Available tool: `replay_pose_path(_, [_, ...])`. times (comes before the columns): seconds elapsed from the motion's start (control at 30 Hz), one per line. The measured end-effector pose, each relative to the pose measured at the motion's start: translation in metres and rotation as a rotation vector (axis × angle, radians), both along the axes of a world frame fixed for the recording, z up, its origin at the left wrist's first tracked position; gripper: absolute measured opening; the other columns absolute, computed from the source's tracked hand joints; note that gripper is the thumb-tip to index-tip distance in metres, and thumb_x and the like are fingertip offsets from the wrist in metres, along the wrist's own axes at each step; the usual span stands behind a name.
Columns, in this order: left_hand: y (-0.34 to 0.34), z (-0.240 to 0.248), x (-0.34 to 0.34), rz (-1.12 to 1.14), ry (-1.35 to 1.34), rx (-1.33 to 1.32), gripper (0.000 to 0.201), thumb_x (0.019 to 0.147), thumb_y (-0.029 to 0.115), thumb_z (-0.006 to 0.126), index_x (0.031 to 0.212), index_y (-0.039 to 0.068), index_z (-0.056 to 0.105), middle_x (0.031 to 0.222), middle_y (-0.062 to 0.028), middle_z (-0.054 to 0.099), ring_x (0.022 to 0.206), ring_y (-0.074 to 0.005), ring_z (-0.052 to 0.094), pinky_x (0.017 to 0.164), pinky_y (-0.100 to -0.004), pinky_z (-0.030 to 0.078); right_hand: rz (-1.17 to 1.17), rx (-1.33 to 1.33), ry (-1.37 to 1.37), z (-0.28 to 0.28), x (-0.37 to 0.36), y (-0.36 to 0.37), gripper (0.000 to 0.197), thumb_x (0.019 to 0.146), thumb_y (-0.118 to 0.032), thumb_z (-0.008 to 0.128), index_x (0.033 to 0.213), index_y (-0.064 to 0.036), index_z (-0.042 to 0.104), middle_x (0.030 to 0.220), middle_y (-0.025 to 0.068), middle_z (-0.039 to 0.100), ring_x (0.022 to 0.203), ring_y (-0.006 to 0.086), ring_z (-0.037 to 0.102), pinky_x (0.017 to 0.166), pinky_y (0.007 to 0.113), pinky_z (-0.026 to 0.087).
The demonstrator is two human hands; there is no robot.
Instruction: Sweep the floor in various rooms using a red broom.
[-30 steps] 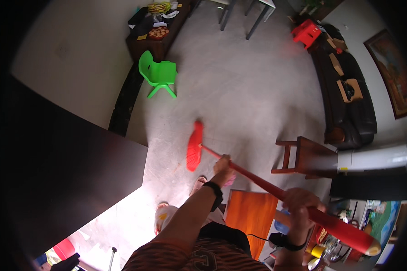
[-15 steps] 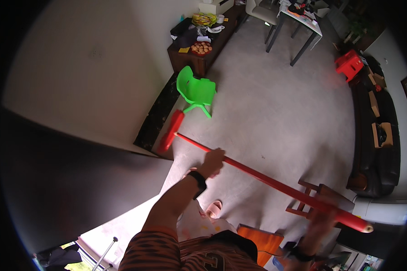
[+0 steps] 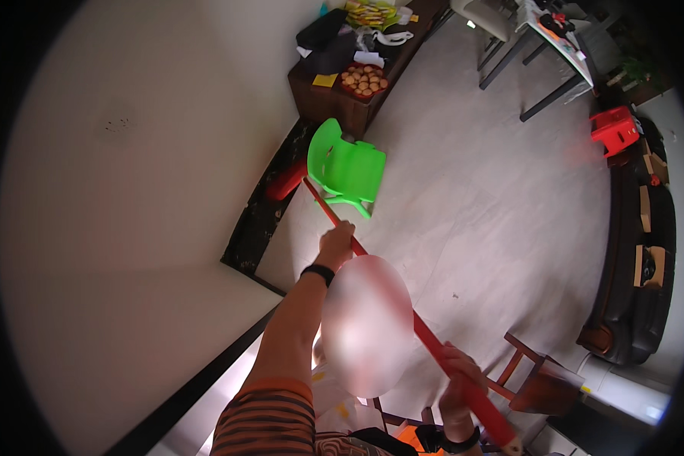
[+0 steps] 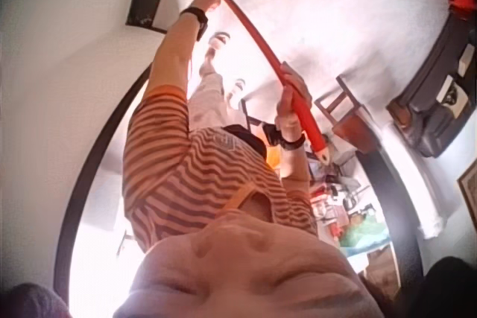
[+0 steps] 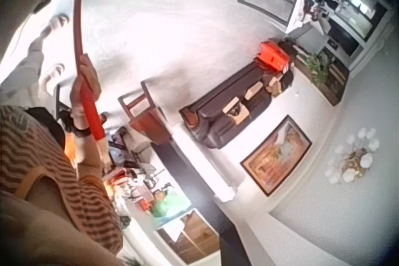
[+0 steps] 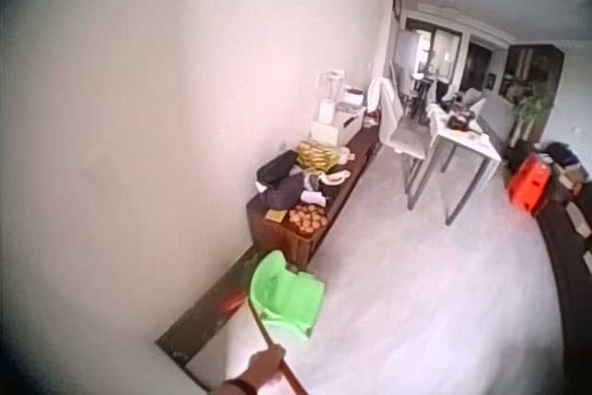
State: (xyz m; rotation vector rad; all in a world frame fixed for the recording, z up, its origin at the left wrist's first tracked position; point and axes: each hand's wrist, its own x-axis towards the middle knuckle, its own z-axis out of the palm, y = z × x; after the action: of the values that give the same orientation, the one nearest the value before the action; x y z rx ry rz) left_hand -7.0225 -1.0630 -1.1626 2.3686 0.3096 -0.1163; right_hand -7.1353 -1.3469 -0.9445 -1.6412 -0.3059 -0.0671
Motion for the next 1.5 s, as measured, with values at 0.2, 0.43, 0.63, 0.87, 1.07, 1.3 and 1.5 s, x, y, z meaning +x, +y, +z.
replay_pose_path(0.2, [-0.017, 0.020, -0.055, -0.100, 0.348, 0.101, 0.016, 0.063, 0.009, 0.060, 0.078, 0.005, 0.055, 0.083, -0.0170, 0.055, 0.076, -0.0298, 0.060, 0.064, -0.0402, 0.049, -0.123, -0.051, 0.216, 0.029, 0.027, -0.025, 0.020, 0.082, -0.016, 0.043, 0.089, 0.0012, 0.048, 0.085, 0.0160, 0.059, 0.083, 0.0272, 0.059, 0.082, 0.041, 0.049])
replay_pose_path(0.43, [-0.061, -0.007, -0.066, -0.437, 0.048, 0.184, 0.013, 0.067, 0.018, 0.057, 0.066, 0.005, 0.059, 0.070, -0.0142, 0.058, 0.071, -0.0324, 0.059, 0.062, -0.0416, 0.048, -0.170, -0.351, 0.094, 0.080, 0.041, -0.061, 0.018, 0.081, -0.018, 0.053, 0.089, -0.0025, 0.052, 0.080, 0.0112, 0.062, 0.074, 0.0235, 0.062, 0.068, 0.037, 0.053])
replay_pose_path(0.63, [-0.234, 0.040, -0.016, -0.366, -0.024, -0.177, 0.009, 0.071, 0.015, 0.054, 0.068, 0.006, 0.055, 0.071, -0.0150, 0.058, 0.065, -0.0319, 0.059, 0.056, -0.0414, 0.049, -0.322, -0.466, -0.103, 0.166, 0.022, -0.127, 0.037, 0.081, -0.029, 0.056, 0.106, -0.0022, 0.048, 0.096, 0.0135, 0.053, 0.086, 0.0254, 0.052, 0.077, 0.036, 0.046])
replay_pose_path(0.87, [-0.320, 0.144, 0.015, -0.627, -0.011, -0.254, 0.009, 0.069, 0.008, 0.059, 0.076, 0.002, 0.060, 0.081, -0.0154, 0.060, 0.076, -0.0318, 0.061, 0.064, -0.0400, 0.050, -1.082, -0.755, -0.713, 0.229, 0.012, -0.149, 0.047, 0.079, -0.022, 0.058, 0.119, -0.0036, 0.040, 0.114, 0.0152, 0.046, 0.105, 0.0274, 0.043, 0.086, 0.040, 0.042])
replay_pose_path(1.07, [-0.329, 0.153, 0.037, -0.763, -0.043, -0.196, 0.011, 0.067, 0.003, 0.058, 0.078, 0.002, 0.061, 0.084, -0.0164, 0.061, 0.081, -0.0319, 0.060, 0.066, -0.0396, 0.051, -0.131, -1.848, -0.469, 0.152, 0.082, -0.087, 0.047, 0.074, -0.022, 0.062, 0.115, -0.0021, 0.047, 0.112, 0.0182, 0.051, 0.106, 0.0301, 0.049, 0.089, 0.044, 0.039])
replay_pose_path(1.3, [-0.210, 0.054, 0.130, -0.246, 0.008, -0.378, 0.029, 0.072, 0.011, 0.056, 0.099, 0.002, 0.052, 0.085, -0.0202, 0.059, 0.081, -0.0339, 0.060, 0.066, -0.0391, 0.050, 0.097, -1.969, 0.381, -0.005, 0.160, -0.208, 0.013, 0.073, -0.018, 0.057, 0.082, -0.0096, 0.054, 0.070, 0.0131, 0.060, 0.070, 0.0320, 0.060, 0.062, 0.042, 0.049])
replay_pose_path(1.5, [0.100, -0.065, 0.215, 0.587, 0.421, -0.034, 0.063, 0.072, 0.023, 0.066, 0.121, 0.002, 0.032, 0.091, -0.0178, 0.060, 0.084, -0.0327, 0.060, 0.068, -0.0418, 0.050, 0.168, -1.894, 0.649, -0.039, 0.226, -0.175, 0.020, 0.072, -0.025, 0.061, 0.083, -0.0081, 0.061, 0.075, 0.0150, 0.062, 0.073, 0.0327, 0.061, 0.066, 0.042, 0.048])
